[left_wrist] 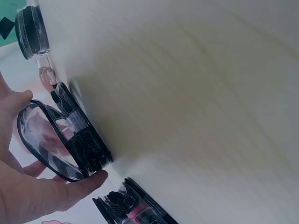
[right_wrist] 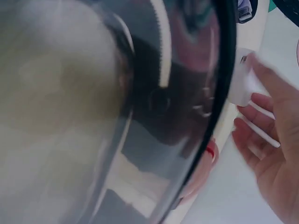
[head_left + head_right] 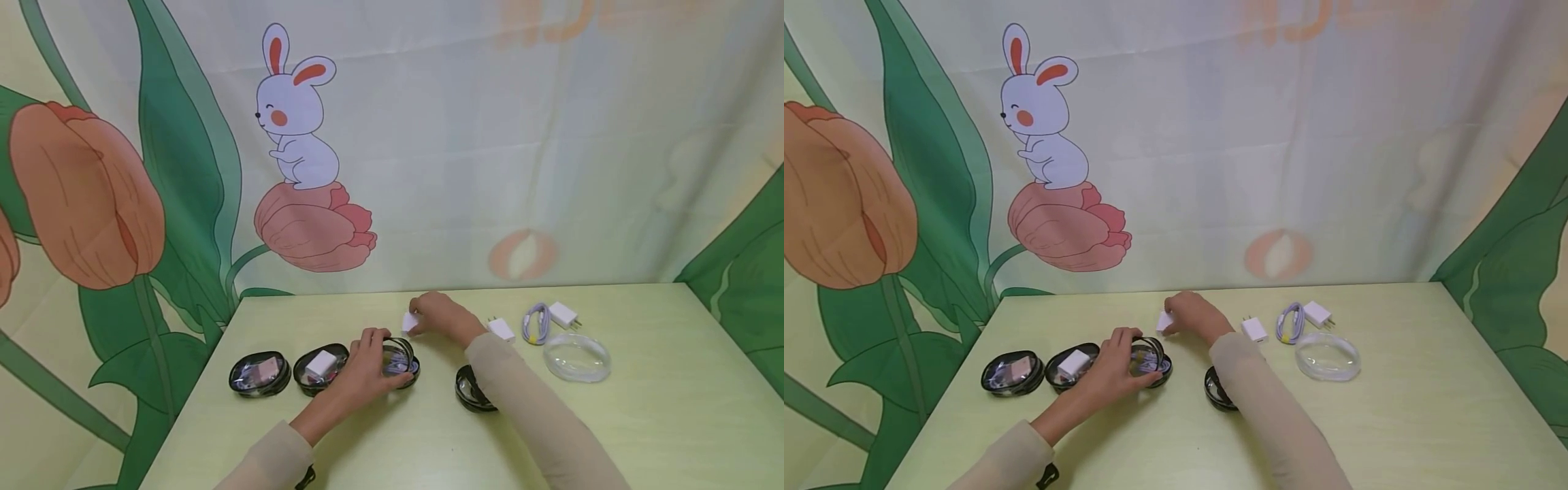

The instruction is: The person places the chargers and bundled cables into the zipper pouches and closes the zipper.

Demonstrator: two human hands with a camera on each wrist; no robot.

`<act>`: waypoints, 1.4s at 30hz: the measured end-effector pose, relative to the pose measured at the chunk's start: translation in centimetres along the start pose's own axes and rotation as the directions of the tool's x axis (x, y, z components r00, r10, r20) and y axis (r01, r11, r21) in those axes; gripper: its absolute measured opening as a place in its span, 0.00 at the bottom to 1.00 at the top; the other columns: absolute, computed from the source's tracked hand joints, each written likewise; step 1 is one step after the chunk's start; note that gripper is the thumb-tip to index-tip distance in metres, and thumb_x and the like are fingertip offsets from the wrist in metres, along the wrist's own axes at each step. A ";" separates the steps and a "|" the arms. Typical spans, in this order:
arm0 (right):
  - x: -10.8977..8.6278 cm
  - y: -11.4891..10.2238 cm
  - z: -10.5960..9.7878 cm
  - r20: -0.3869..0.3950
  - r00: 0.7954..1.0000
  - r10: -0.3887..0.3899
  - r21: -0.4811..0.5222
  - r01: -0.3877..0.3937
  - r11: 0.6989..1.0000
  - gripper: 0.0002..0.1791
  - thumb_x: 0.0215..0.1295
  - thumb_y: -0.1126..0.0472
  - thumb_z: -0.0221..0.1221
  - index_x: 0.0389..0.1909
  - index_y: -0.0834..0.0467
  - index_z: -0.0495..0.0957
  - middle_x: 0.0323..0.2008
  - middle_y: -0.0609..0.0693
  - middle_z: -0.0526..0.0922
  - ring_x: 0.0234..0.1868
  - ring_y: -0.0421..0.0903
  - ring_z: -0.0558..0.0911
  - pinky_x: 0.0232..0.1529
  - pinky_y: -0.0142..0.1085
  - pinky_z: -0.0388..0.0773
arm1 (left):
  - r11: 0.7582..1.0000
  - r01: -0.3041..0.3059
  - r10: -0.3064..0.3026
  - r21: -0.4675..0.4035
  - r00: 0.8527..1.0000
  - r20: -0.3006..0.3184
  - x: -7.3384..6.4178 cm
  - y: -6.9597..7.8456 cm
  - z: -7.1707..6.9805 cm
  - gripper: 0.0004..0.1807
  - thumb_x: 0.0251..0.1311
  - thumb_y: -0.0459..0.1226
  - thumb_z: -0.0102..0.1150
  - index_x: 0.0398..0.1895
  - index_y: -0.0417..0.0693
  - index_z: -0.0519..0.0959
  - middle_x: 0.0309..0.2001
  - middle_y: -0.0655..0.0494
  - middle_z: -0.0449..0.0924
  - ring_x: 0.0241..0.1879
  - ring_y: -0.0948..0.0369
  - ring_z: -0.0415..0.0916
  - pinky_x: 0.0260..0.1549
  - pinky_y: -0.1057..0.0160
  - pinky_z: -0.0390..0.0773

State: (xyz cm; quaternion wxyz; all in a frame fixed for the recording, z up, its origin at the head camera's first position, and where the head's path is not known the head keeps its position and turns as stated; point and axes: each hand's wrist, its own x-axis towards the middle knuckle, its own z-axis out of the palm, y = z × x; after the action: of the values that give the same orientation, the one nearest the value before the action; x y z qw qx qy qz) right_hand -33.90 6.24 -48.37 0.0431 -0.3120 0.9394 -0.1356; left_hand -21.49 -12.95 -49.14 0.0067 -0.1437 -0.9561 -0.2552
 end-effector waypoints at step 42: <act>1.5 0.6 0.5 0.001 0.998 -0.058 0.030 0.058 0.998 0.21 0.54 0.58 0.76 0.49 0.58 0.88 0.48 0.50 0.89 0.49 0.47 0.85 0.51 0.36 0.80 | 1.000 0.004 -0.003 -0.014 1.000 0.012 0.2 0.0 0.0 0.45 0.56 0.55 0.73 0.69 0.45 0.62 0.66 0.44 0.63 0.63 0.42 0.64 0.58 0.44 0.72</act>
State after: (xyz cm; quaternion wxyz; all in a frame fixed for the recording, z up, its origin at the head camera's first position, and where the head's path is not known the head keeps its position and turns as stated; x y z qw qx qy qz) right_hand -35.35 5.65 -49.02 0.0448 -0.3384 0.9278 -0.1505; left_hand -21.65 -12.89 -49.15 -0.0003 -0.1435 -0.9546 -0.2612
